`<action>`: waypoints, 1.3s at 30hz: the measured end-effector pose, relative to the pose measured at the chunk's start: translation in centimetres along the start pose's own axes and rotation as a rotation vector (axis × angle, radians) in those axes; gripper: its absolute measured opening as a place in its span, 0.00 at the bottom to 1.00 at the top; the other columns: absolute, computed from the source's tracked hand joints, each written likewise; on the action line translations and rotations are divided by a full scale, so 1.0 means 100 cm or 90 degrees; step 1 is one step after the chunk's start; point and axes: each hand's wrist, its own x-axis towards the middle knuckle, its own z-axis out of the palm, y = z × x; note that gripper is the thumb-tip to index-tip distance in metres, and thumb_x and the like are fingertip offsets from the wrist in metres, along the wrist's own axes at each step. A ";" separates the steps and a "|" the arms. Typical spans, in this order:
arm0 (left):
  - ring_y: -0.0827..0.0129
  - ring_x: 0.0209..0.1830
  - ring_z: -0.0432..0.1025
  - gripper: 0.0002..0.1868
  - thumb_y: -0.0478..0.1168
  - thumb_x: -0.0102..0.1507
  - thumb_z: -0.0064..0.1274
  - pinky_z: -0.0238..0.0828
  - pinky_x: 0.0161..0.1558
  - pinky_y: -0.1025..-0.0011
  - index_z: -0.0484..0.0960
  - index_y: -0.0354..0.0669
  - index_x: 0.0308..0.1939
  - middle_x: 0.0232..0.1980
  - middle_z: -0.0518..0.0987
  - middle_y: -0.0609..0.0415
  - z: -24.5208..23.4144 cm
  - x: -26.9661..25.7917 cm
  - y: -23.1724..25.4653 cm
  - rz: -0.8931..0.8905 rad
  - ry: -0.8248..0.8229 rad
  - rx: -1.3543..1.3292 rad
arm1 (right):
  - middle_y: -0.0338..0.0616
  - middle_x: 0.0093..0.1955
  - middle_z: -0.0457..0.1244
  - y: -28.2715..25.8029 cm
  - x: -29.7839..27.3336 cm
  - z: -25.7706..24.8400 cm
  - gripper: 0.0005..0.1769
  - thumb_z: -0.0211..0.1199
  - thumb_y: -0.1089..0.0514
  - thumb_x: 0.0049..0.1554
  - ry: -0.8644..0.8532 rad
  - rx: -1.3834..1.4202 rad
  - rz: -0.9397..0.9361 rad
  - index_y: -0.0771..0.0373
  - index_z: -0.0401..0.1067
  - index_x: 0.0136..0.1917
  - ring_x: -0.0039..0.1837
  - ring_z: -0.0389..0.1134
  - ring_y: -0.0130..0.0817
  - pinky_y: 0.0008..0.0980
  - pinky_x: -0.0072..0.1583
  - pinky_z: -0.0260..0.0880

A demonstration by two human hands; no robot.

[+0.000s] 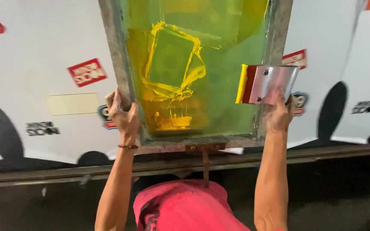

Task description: The person uses a squeegee to spread yellow ink across a screen printing frame positioned over a white t-shirt. After completing the print, the person walks to a nearby shelf, picks up a yellow bucket, and scrapes excess ink from the squeegee into the bucket.

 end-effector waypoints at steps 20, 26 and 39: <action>0.71 0.45 0.61 0.42 0.23 0.51 0.51 0.61 0.54 0.69 0.74 0.36 0.73 0.53 0.68 0.47 -0.286 0.110 -0.170 0.028 -0.004 -0.008 | 0.47 0.41 0.62 0.082 -0.300 0.129 0.15 0.71 0.55 0.61 -0.089 0.061 0.155 0.58 0.64 0.49 0.41 0.67 0.44 0.43 0.39 0.72; 0.69 0.48 0.62 0.43 0.24 0.48 0.52 0.58 0.53 0.69 0.75 0.36 0.71 0.52 0.68 0.46 -0.299 0.115 -0.199 0.041 0.003 0.019 | 0.51 0.39 0.65 0.100 -0.306 0.140 0.06 0.66 0.59 0.62 -0.148 0.126 0.113 0.62 0.71 0.46 0.40 0.71 0.46 0.43 0.39 0.73; 0.70 0.49 0.61 0.42 0.25 0.53 0.52 0.58 0.54 0.66 0.72 0.37 0.74 0.54 0.68 0.47 -0.323 0.120 -0.193 0.024 -0.021 0.001 | 0.59 0.42 0.64 0.115 -0.328 0.142 0.12 0.68 0.57 0.60 -0.030 0.124 0.164 0.58 0.65 0.52 0.42 0.69 0.57 0.54 0.39 0.74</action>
